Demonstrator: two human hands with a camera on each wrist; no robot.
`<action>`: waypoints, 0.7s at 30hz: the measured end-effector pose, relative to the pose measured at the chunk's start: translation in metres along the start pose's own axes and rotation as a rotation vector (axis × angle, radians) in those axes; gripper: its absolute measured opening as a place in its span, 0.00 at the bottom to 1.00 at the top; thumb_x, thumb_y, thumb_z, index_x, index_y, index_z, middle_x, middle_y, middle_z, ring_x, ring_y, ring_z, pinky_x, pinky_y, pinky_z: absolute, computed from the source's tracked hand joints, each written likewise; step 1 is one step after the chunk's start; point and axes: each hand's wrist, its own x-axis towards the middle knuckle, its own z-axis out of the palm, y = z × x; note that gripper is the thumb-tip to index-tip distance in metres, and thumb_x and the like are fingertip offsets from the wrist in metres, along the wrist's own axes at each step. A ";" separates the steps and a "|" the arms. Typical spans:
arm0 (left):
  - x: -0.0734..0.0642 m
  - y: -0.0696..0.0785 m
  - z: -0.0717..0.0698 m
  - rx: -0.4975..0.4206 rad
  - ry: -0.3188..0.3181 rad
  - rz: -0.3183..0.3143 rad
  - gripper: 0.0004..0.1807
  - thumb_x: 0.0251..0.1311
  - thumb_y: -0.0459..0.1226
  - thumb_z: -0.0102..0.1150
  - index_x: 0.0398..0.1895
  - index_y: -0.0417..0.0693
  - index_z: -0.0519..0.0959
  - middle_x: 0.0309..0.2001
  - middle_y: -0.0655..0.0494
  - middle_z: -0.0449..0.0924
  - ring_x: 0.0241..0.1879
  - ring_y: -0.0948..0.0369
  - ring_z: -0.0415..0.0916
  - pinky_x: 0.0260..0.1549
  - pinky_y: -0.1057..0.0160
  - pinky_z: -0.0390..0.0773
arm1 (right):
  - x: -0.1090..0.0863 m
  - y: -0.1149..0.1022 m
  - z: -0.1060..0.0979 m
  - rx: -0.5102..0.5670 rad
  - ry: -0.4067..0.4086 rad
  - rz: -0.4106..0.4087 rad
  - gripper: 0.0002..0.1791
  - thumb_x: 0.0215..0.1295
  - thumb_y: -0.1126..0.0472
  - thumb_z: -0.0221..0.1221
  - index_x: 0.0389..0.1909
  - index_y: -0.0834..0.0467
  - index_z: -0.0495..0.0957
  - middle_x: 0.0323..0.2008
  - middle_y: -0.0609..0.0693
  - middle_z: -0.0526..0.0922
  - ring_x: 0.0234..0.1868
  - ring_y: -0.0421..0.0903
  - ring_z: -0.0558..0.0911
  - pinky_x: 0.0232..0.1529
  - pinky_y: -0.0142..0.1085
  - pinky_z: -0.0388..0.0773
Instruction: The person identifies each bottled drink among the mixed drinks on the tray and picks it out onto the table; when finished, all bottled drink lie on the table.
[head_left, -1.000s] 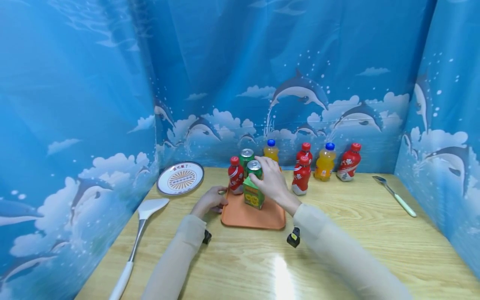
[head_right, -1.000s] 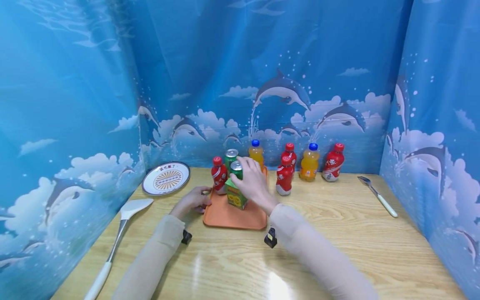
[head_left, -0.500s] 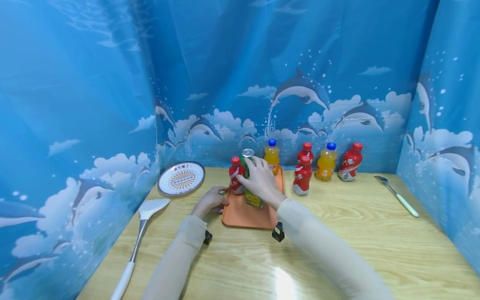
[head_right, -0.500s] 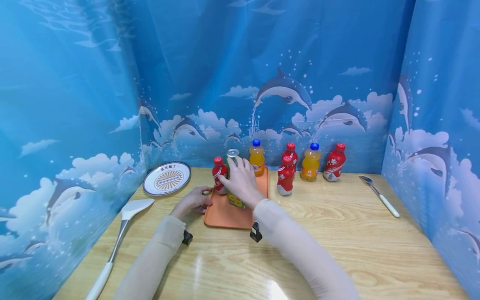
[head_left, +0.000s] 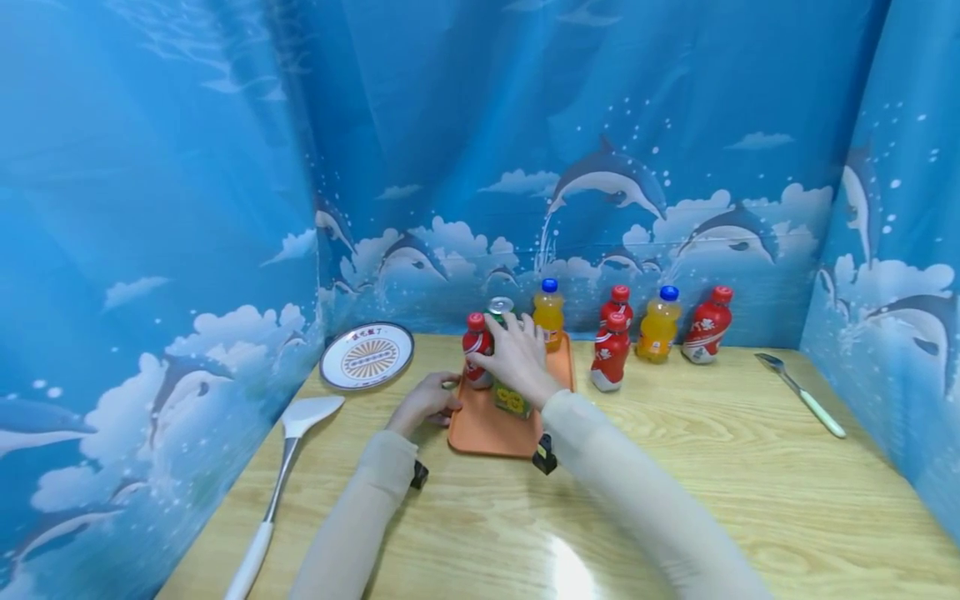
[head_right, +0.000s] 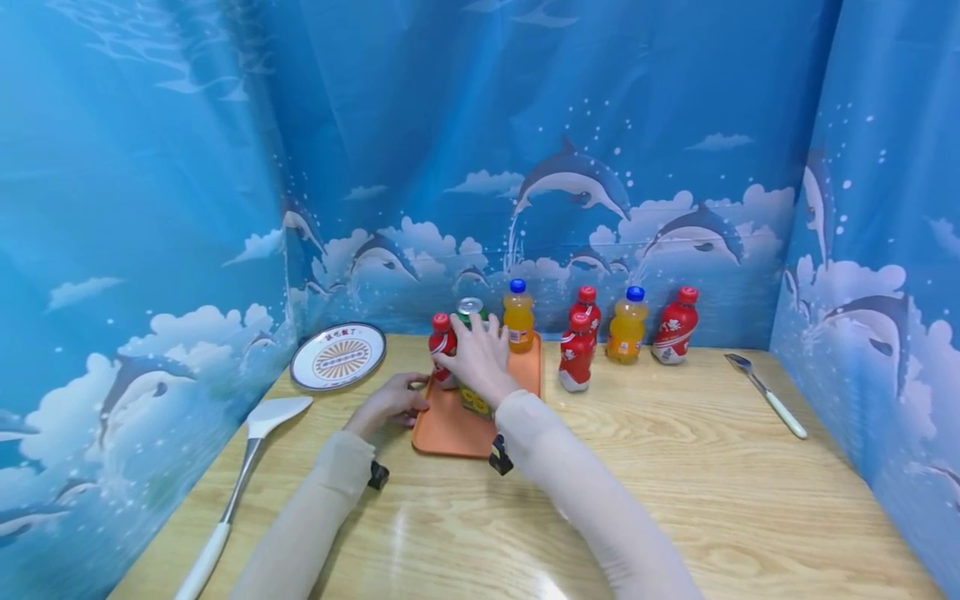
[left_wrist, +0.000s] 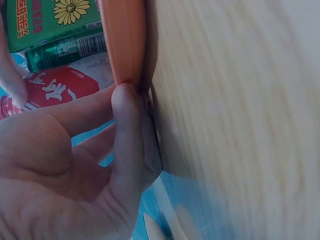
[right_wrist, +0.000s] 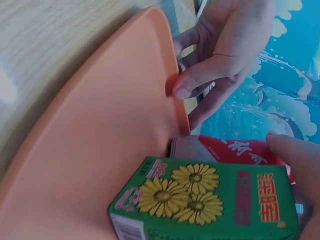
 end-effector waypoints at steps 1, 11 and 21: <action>0.000 0.000 0.000 0.000 0.003 0.003 0.40 0.64 0.25 0.59 0.81 0.44 0.64 0.44 0.44 0.83 0.26 0.63 0.78 0.21 0.70 0.81 | 0.001 -0.001 0.000 -0.004 -0.002 0.001 0.46 0.65 0.31 0.65 0.81 0.43 0.64 0.79 0.56 0.65 0.80 0.66 0.59 0.82 0.68 0.55; 0.002 0.002 0.000 0.001 0.036 0.023 0.41 0.61 0.24 0.60 0.80 0.43 0.64 0.56 0.38 0.81 0.26 0.63 0.77 0.20 0.72 0.80 | 0.008 -0.005 -0.003 0.011 0.018 0.012 0.40 0.63 0.33 0.68 0.73 0.47 0.76 0.78 0.53 0.67 0.80 0.63 0.59 0.83 0.67 0.51; 0.002 0.000 0.002 -0.001 0.033 -0.014 0.39 0.64 0.25 0.60 0.79 0.46 0.66 0.49 0.43 0.80 0.25 0.62 0.77 0.21 0.70 0.81 | 0.005 -0.010 0.000 0.021 0.045 -0.058 0.36 0.61 0.36 0.72 0.68 0.48 0.81 0.78 0.53 0.67 0.81 0.62 0.59 0.82 0.71 0.50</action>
